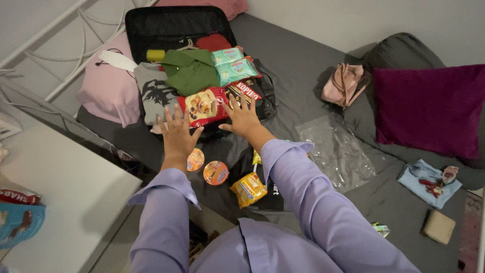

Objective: The person packs various snacks and items into a suitcase by taking them from a desk and a drawer and arranging them inside.

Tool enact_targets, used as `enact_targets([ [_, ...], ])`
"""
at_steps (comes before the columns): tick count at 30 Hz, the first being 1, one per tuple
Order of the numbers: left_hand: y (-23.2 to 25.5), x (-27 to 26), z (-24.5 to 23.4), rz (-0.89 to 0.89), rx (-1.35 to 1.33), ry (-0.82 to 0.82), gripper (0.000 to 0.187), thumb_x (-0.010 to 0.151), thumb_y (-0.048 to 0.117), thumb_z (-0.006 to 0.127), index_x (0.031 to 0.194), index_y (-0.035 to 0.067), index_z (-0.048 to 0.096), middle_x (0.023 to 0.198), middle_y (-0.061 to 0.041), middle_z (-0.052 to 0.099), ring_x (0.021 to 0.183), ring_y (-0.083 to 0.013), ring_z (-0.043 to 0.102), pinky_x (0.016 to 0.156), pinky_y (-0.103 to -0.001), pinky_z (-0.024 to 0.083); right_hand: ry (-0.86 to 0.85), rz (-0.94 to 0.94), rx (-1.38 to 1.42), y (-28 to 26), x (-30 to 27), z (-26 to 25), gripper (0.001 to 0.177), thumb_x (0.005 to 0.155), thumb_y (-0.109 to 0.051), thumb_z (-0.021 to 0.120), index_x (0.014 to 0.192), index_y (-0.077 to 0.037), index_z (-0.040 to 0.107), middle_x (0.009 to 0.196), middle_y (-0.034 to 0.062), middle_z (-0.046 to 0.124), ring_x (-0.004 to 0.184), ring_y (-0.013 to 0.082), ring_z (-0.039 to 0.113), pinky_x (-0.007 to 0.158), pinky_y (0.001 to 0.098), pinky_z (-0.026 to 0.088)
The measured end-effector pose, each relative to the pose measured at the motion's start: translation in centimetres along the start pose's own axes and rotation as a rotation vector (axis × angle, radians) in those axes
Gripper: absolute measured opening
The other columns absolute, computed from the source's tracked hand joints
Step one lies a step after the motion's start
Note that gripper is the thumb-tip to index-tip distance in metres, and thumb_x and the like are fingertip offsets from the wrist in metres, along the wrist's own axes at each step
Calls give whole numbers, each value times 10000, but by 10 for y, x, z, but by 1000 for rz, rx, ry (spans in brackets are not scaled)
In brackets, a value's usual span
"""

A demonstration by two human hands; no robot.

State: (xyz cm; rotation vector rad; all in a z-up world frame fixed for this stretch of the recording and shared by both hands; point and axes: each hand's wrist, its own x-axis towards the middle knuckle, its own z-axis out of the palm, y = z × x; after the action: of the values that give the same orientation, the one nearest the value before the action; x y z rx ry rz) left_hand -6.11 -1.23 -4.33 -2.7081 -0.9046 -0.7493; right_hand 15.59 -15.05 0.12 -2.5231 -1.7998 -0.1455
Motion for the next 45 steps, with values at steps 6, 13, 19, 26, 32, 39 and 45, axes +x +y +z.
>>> enact_targets([
  [6, -5, -3, 10, -59, -13, -116, 827, 929, 654, 536, 1552, 115, 459, 1642, -173, 320, 1533, -440, 167, 1219, -654, 104, -13, -18, -2, 6, 2, 18, 916, 840, -770, 548, 1561, -222, 409, 1668, 133, 221, 1545, 463, 66, 1163, 729, 16],
  [13, -35, -39, 58, -268, -183, -724, 773, 911, 585, 579, 1526, 133, 456, 1527, -155, 488, 1437, -377, 409, 1158, -580, 328, -413, -115, 99, 49, 5, 73, 640, 810, -556, 665, 1359, -228, 642, 1425, 61, 620, 1343, 309, 540, 1143, 684, 301],
  [19, -117, -57, 113, -421, -418, -772, 741, 894, 536, 631, 1450, 58, 522, 1379, -221, 614, 1288, -377, 575, 1068, -477, 454, -620, -5, 37, 105, 1, 95, 533, 846, -515, 685, 1230, -146, 721, 1275, 144, 684, 1190, 356, 651, 995, 492, 525],
  [26, -195, 13, 184, -454, -610, -401, 676, 974, 521, 540, 1429, 20, 558, 1421, -285, 573, 1319, -446, 524, 1098, -490, 421, -553, 207, 260, 169, 65, 130, 499, 888, -536, 627, 1219, -179, 738, 1235, 132, 719, 1172, 360, 665, 998, 494, 520],
  [32, -228, 112, 260, -469, -676, -254, 793, 1003, 596, 515, 1455, -53, 478, 1515, -307, 488, 1432, -440, 442, 1208, -446, 343, 71, 294, 326, 195, 174, 151, 590, 969, -504, 558, 1465, -184, 575, 1438, 162, 625, 1306, 390, 569, 1092, 487, 456],
  [39, -233, 185, 300, -427, -558, -384, 834, 981, 575, 535, 1566, 12, 345, 1626, -307, 213, 1510, -511, 124, 1214, -540, 112, 79, 461, 209, 186, 282, 151, 782, 929, -681, 524, 1584, -277, 384, 1666, 122, 309, 1520, 505, 189, 1168, 704, 174],
  [45, -221, 190, 296, -371, -424, -178, 886, 927, 575, 604, 1572, 15, 367, 1622, -356, 216, 1493, -539, 167, 1224, -563, 128, -143, 571, 192, 171, 323, 153, 877, 841, -775, 530, 1588, -362, 326, 1702, 68, 200, 1543, 483, 82, 1138, 743, 164],
])
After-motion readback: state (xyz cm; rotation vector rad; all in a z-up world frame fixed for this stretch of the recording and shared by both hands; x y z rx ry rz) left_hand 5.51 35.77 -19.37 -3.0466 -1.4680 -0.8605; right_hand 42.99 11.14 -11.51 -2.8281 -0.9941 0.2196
